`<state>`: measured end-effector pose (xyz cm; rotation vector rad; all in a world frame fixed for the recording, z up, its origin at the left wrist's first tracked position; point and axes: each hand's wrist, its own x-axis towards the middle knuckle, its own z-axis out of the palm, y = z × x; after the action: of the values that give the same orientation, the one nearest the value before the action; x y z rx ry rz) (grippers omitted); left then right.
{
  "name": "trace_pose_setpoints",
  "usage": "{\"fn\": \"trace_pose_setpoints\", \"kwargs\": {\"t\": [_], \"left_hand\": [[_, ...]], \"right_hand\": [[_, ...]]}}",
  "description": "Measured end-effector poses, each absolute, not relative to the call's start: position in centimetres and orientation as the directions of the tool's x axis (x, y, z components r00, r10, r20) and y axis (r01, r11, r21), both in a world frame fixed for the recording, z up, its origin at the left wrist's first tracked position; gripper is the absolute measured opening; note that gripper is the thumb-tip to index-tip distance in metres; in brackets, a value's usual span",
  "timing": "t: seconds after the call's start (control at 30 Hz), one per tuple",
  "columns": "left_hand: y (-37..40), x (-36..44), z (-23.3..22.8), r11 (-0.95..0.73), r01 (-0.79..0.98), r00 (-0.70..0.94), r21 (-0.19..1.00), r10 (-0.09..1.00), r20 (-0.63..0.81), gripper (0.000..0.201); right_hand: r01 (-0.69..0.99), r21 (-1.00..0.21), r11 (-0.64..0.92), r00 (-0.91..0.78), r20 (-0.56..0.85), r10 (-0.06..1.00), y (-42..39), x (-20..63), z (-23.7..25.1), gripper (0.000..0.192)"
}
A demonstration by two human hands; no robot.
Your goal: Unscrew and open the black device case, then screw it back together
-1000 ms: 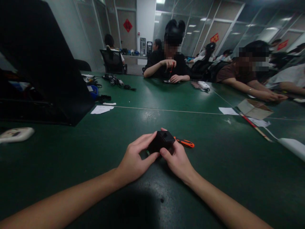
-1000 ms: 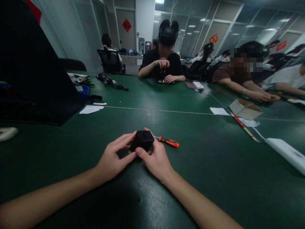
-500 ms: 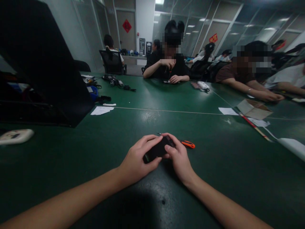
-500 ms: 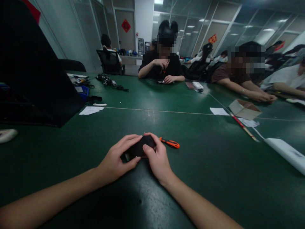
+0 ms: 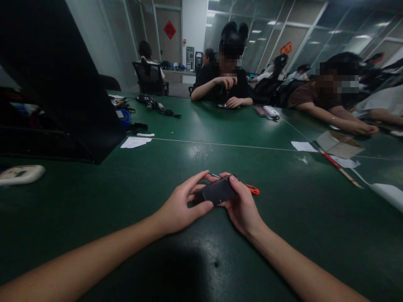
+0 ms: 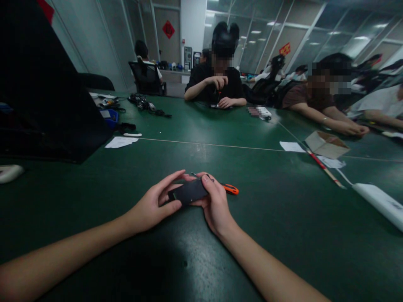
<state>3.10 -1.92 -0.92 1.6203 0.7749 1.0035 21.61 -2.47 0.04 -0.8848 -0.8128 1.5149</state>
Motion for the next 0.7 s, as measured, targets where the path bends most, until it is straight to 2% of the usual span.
{"fn": "trace_pose_setpoints", "kwargs": {"t": [0.07, 0.2, 0.33, 0.47, 0.6, 0.7], "left_hand": [[-1.67, 3.19, -0.86, -0.144, -0.063, 0.440, 0.988, 0.884, 0.157, 0.063], [-1.52, 3.19, -0.37, -0.168, -0.035, 0.413, 0.985, 0.895, 0.168, 0.049], [-1.82, 3.02, -0.26, -0.266, -0.041, 0.416, 0.963, 0.872, 0.258, 0.043], [-2.05, 2.99, -0.57, -0.285, -0.070, 0.403, 0.956, 0.869, 0.288, 0.040], [-2.06, 3.09, -0.78, -0.226, -0.115, 0.372, 0.967, 0.893, 0.253, 0.039], [-1.99, 3.20, -0.82, -0.127, -0.220, 0.390, 0.967, 0.898, 0.206, 0.039]], "right_hand": [[-0.540, -0.833, -0.119, -0.075, -0.094, 0.993, -2.36, 21.69, 0.30, 0.032], [-0.588, -0.798, -0.131, -0.099, -0.089, 0.991, -2.23, 21.73, 0.39, 0.024], [-0.549, -0.829, -0.107, -0.053, -0.093, 0.994, -2.29, 21.73, 0.17, 0.025], [-0.503, -0.860, -0.089, -0.047, -0.076, 0.996, -2.43, 21.64, 0.04, 0.026], [-0.478, -0.875, -0.078, -0.073, -0.048, 0.996, -2.47, 21.43, 0.03, 0.028], [-0.459, -0.886, -0.066, -0.068, -0.040, 0.997, -2.53, 21.28, -0.12, 0.030]]}}
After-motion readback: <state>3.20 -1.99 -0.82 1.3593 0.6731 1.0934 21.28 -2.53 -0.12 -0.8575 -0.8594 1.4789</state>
